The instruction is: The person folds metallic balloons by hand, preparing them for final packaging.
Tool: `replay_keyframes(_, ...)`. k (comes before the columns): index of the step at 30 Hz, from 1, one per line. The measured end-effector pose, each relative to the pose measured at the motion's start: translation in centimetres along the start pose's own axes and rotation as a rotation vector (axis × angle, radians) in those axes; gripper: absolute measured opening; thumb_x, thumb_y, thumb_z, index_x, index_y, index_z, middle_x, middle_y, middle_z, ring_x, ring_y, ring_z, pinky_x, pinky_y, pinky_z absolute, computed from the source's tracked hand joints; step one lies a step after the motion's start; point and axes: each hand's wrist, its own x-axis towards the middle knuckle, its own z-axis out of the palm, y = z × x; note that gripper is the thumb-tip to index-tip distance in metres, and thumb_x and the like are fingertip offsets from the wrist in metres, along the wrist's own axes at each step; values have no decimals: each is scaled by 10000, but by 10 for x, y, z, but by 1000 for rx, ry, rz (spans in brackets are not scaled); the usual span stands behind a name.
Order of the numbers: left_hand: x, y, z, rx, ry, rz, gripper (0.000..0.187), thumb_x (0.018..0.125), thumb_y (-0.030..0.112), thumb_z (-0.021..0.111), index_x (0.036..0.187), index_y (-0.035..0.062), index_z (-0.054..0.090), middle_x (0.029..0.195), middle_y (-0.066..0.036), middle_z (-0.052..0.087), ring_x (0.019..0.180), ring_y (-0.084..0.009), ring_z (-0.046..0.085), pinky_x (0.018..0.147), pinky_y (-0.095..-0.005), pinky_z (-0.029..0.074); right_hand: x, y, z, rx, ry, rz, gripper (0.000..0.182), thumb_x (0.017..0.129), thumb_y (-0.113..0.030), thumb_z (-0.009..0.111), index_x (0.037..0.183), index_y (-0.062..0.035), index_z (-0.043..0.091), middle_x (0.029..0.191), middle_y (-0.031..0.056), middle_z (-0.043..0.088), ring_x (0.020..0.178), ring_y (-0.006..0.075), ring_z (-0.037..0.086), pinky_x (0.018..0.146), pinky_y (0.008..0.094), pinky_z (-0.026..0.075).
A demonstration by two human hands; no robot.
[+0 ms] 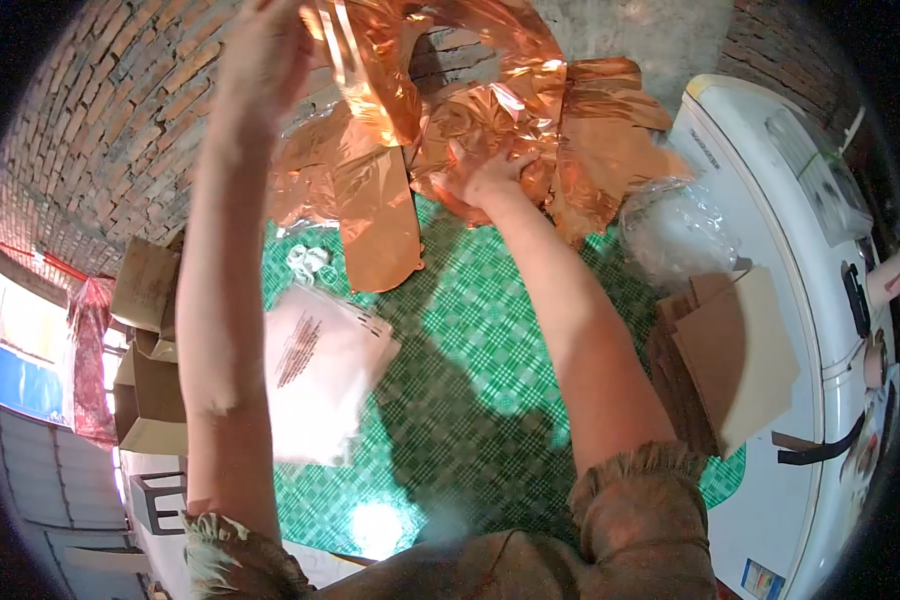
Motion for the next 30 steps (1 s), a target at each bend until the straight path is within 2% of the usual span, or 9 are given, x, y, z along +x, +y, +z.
replay_keyframes(2,-13,28,-5,91,54,243,237,1087,281,658,1143,71,753,960,-21,756,774,-106,667,667,-253,532,0,-1,-2,-4,-7,0,938,938,-873,362,1720,-398,154,1818,37,-8,1627,513,-20,1137,912,50)
replay_keyframes(4,-31,46,-49,173,-74,406,295,1085,252,675,1260,19,719,1172,-14,749,1058,-100,658,939,-275,510,-4,-2,-5,-5,1,3,930,953,-861,357,1723,-383,150,1818,50,5,1621,535,5,1134,912,52)
replay_keyframes(10,-204,62,-52,620,-517,241,214,996,218,724,1001,17,798,1073,-95,788,1059,-269,739,965,-483,550,103,49,109,143,633,-479,742,1003,-670,524,1643,-315,397,1778,94,154,1587,496,147,1213,748,200)
replay_keyframes(14,-303,32,-53,641,-589,110,220,887,168,814,1086,77,815,1213,-71,767,1181,-302,697,990,-456,528,49,81,67,-199,804,-670,657,1026,-532,550,1601,-224,469,1703,122,343,1533,382,366,1245,595,312)
replay_keyframes(17,-362,12,-44,595,-592,4,229,895,183,811,1103,87,815,1278,-57,757,1255,-305,664,994,-448,526,5,51,4,-215,623,-488,540,1020,-432,618,1503,-196,570,1564,156,503,1507,381,412,1226,600,338)
replay_keyframes(19,-401,0,-38,526,-610,-103,216,932,217,789,1120,112,809,1308,-36,748,1302,-299,639,1073,-471,479,17,45,8,166,590,-356,424,978,-340,655,1364,-165,685,1447,136,609,1493,375,421,1197,614,360)
replay_keyframes(23,-453,0,-29,539,-700,-237,230,990,288,734,1160,149,799,1396,-24,706,1393,-292,570,1152,-479,421,26,67,-19,-30,547,-607,330,962,-318,651,1181,-107,779,1202,120,720,1236,346,622,1043,482,511)
replay_keyframes(26,-475,-3,-25,549,-730,-249,232,1011,295,703,1184,173,799,1466,-30,657,1454,-299,512,1185,-465,395,-13,49,-60,11,400,-521,288,936,-286,671,1125,-113,802,1112,117,741,1142,365,654,986,484,529)
replay_keyframes(30,-476,1,-26,646,-770,-231,445,885,320,838,1304,190,763,1571,-20,578,1516,-294,461,1221,-510,361,-42,20,-13,181,410,-874,307,910,-302,736,1129,-90,776,1181,104,735,1139,349,658,989,472,525)
